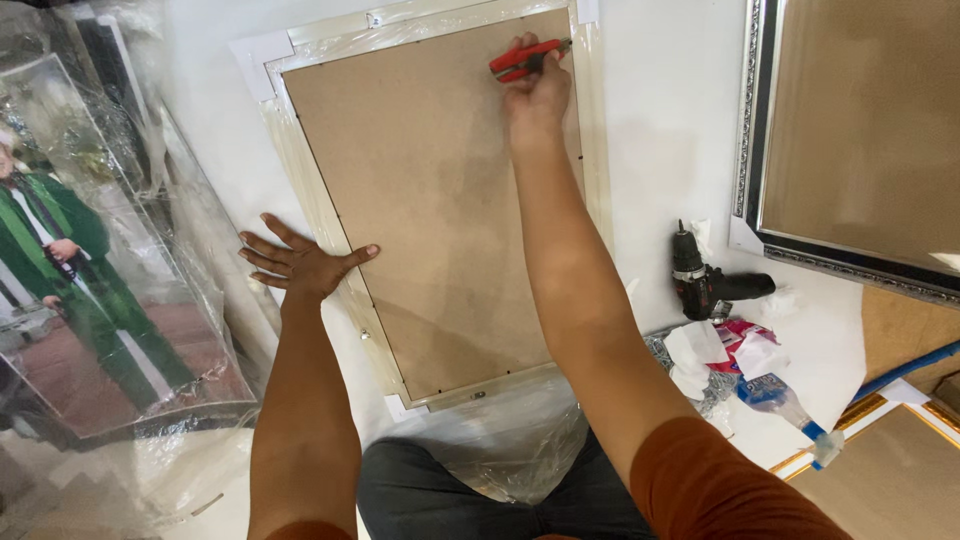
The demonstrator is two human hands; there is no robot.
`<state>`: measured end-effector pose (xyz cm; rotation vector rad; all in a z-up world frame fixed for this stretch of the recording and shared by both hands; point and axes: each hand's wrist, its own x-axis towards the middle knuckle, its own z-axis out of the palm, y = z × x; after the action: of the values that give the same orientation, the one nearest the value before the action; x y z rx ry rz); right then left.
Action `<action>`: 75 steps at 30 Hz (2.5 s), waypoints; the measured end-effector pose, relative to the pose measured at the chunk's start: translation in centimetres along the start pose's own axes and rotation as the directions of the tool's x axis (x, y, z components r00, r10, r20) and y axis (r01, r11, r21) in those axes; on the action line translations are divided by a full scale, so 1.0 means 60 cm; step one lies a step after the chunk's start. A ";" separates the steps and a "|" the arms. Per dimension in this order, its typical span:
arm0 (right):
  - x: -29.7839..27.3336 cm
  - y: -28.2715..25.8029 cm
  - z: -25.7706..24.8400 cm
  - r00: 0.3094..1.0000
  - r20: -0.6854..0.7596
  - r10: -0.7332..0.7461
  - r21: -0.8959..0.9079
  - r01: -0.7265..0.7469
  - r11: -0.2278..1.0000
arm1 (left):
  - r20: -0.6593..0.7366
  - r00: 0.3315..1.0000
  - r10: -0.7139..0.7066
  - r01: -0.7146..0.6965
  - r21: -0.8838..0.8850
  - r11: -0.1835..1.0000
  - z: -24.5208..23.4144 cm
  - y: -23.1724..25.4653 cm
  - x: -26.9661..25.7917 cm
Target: The person removes protective plastic wrap from a picture frame using a utility knife, then uses a power drill to remove screws from the frame's backboard. The person then removes the backboard and sets it aside.
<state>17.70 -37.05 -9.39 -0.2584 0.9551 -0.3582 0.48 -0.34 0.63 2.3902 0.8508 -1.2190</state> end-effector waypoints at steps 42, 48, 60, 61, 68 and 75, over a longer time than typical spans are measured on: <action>-0.251 -0.069 -0.151 0.988 -0.118 -0.103 -0.413 0.046 0.910 | -0.022 1.000 0.002 -0.002 -0.014 1.000 0.001 -0.003 0.000; -0.234 -0.077 -0.173 0.983 -0.179 -0.050 -0.150 0.023 0.988 | -0.030 1.000 0.002 -0.002 -0.009 1.000 0.004 -0.006 0.002; -0.215 -0.090 -0.183 0.981 -0.190 0.043 0.049 -0.035 0.998 | -0.037 0.999 0.017 -0.018 -0.016 1.000 0.005 -0.005 -0.001; -0.221 -0.089 -0.191 0.984 -0.174 0.034 0.001 -0.034 0.999 | -0.035 0.999 0.014 -0.014 -0.013 1.000 0.003 -0.004 -0.001; -0.389 -0.098 -0.364 0.979 0.100 -0.178 -0.558 0.203 0.805 | -0.046 0.999 -0.005 0.006 0.009 1.000 -0.004 0.005 -0.013; -0.418 -0.114 -0.464 0.979 -0.054 -0.195 -0.571 0.130 0.811 | -0.121 0.990 0.065 -0.066 0.000 0.998 0.001 -0.003 -0.034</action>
<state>-19.87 -34.65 -3.56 -0.8807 1.1395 -0.2371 -0.61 -0.98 2.26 2.4897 0.8019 -1.0556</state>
